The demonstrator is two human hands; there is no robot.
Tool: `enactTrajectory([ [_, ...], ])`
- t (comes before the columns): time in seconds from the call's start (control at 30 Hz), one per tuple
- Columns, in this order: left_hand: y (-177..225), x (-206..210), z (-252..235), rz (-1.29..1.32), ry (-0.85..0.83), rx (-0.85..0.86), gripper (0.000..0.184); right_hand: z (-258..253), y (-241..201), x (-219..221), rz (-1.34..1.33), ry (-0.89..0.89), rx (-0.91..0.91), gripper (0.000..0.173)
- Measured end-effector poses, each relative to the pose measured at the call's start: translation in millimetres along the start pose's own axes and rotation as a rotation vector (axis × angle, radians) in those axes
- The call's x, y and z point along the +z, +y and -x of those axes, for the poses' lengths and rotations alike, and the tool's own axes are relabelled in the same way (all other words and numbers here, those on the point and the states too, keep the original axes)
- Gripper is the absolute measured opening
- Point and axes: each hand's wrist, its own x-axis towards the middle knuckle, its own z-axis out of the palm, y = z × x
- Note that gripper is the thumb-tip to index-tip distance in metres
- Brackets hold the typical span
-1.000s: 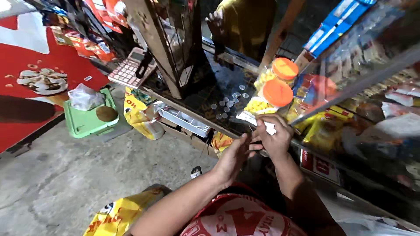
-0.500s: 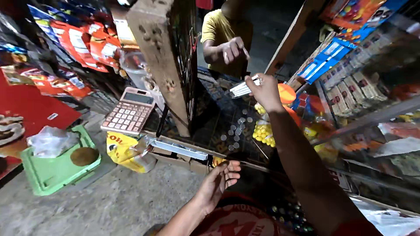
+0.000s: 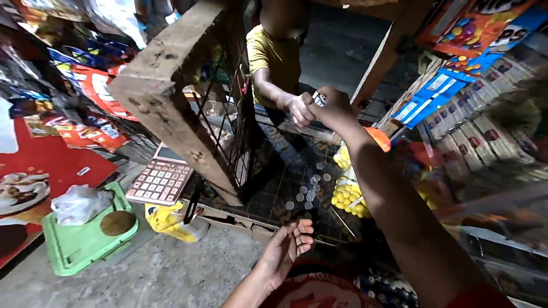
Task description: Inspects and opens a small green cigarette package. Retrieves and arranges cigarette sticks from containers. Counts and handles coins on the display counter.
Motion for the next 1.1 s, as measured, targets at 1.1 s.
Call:
enactTrajectory([
  [1.1,86,-111,-4,-0.564,-0.455,0.027,0.047,139,54,110,0.156,-0.055,0.448,0.058],
])
